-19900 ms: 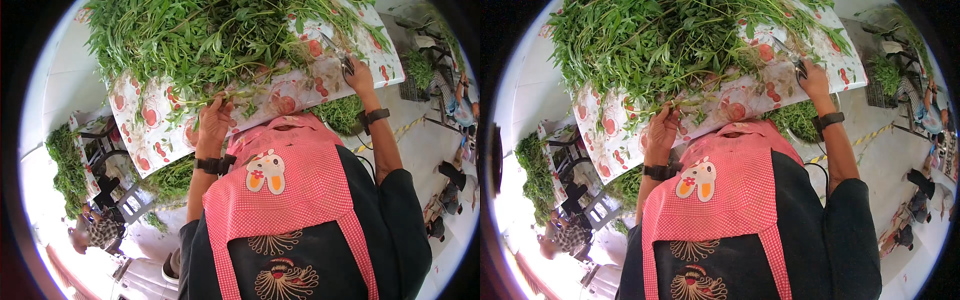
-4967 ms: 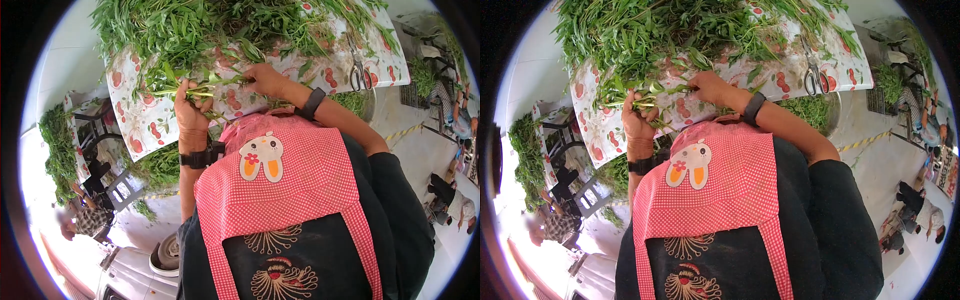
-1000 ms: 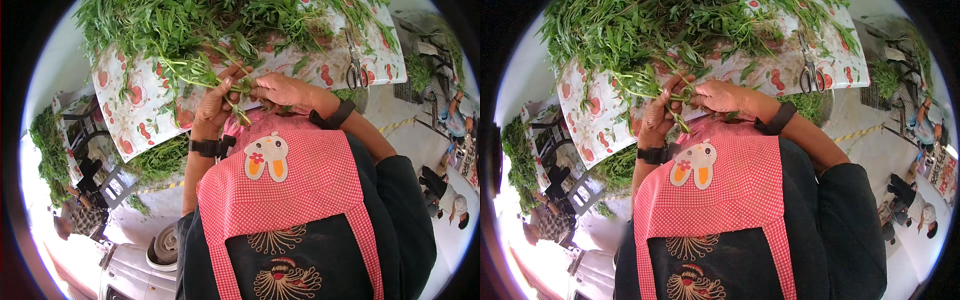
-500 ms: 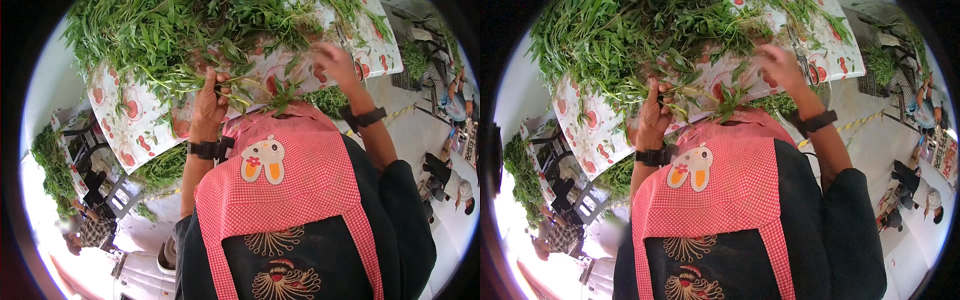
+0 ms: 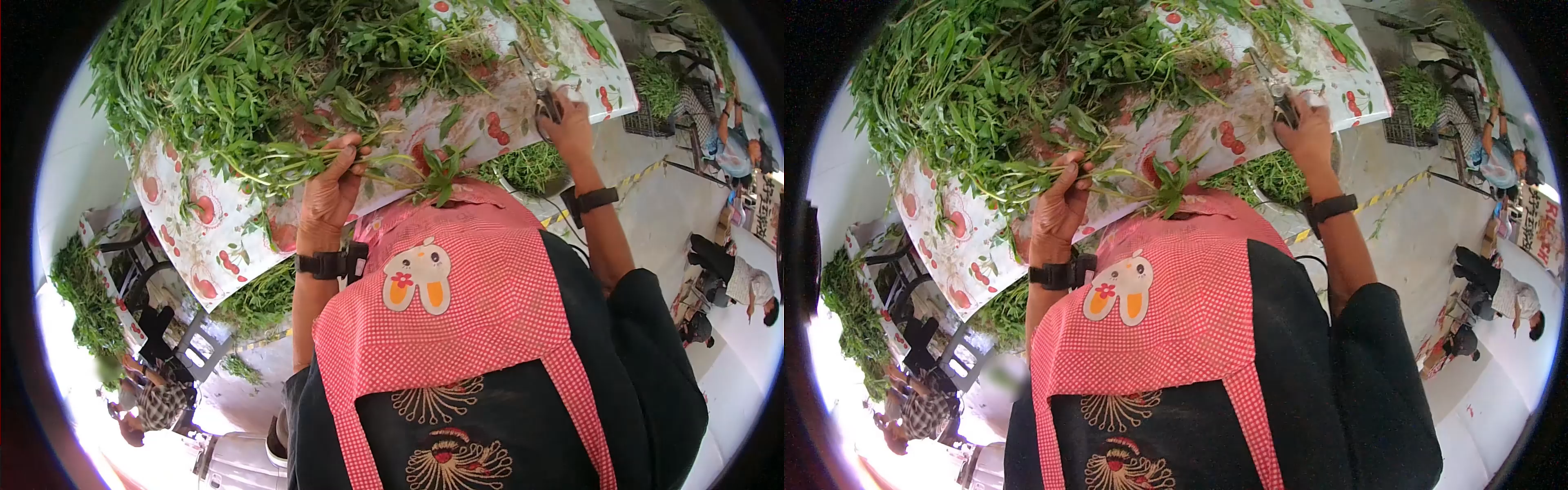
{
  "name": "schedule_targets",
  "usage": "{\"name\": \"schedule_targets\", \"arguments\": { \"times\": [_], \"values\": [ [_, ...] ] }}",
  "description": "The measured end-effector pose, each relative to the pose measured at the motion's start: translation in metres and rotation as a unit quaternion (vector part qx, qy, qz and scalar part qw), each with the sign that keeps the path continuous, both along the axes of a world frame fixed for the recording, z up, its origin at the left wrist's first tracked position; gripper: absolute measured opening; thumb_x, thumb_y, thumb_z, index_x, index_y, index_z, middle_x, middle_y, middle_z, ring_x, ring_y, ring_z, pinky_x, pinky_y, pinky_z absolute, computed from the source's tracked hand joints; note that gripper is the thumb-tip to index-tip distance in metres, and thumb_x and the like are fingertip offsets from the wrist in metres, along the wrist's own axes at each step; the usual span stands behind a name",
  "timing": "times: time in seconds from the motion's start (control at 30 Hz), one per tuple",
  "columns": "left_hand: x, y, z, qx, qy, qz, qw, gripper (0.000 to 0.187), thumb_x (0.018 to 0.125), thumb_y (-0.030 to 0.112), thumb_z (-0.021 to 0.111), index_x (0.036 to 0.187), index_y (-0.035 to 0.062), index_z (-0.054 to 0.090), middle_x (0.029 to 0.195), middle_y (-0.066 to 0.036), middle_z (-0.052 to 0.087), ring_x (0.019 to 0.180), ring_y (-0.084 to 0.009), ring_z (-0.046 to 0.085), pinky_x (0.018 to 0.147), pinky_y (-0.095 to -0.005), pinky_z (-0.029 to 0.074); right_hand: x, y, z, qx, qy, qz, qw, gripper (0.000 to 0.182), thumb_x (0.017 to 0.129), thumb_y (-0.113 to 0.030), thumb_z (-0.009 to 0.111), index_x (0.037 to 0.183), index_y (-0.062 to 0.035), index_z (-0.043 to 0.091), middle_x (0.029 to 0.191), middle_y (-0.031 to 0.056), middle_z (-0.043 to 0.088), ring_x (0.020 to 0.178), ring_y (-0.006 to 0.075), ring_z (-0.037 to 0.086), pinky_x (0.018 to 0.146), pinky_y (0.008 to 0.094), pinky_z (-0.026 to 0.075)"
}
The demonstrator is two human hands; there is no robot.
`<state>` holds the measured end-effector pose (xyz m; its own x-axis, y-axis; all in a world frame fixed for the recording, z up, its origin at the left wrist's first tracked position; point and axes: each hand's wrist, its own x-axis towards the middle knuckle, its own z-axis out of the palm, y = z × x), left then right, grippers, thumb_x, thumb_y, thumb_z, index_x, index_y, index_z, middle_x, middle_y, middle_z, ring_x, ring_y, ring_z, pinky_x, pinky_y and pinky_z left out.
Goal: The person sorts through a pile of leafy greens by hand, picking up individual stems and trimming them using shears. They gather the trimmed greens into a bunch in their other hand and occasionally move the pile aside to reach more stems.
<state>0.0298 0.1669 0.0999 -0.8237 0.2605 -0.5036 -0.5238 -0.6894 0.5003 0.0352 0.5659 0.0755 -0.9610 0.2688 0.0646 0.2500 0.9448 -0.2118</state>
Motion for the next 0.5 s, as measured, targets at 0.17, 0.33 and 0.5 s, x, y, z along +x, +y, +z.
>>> {"name": "schedule_targets", "arguments": {
  "times": [0.17,0.33,0.5],
  "values": [
    [-0.001,-0.001,-0.013,0.004,-0.032,0.06,0.998,0.018,0.085,0.004,0.061,0.101,-0.004,0.057,0.092,-0.009,0.059,0.082,-0.0168,0.06,0.056,-0.0198,0.048,0.01,0.02,-0.007,-0.196,-0.077,-0.047,0.976,0.059,0.064,-0.025,0.073,0.12,-0.0192,0.055,0.088,0.0164,0.06,0.087,0.0323,0.059,0.077,0.0388,0.048],
    [-0.005,-0.002,-0.009,0.037,-0.033,0.089,0.995,0.017,0.086,0.005,0.06,0.1,-0.0032,0.057,0.088,-0.007,0.058,0.075,-0.0145,0.058,0.052,-0.018,0.047,0.009,0.014,-0.004,-0.069,-0.06,0.042,0.995,0.063,0.065,-0.018,0.068,0.125,-0.0186,0.048,0.092,0.0141,0.062,0.08,0.0328,0.061,0.074,0.0401,0.049],
    [-0.005,-0.003,-0.002,0.016,-0.031,0.065,0.997,0.015,0.086,0.011,0.061,0.099,0.0039,0.058,0.082,0.001,0.055,0.06,-0.006,0.05,0.042,-0.0154,0.036,0.003,0.018,0.003,-0.095,-0.11,-0.023,0.989,0.056,0.067,-0.018,0.061,0.123,-0.016,0.05,0.092,0.0175,0.064,0.087,0.0359,0.061,0.077,0.044,0.048]
  ]
}}
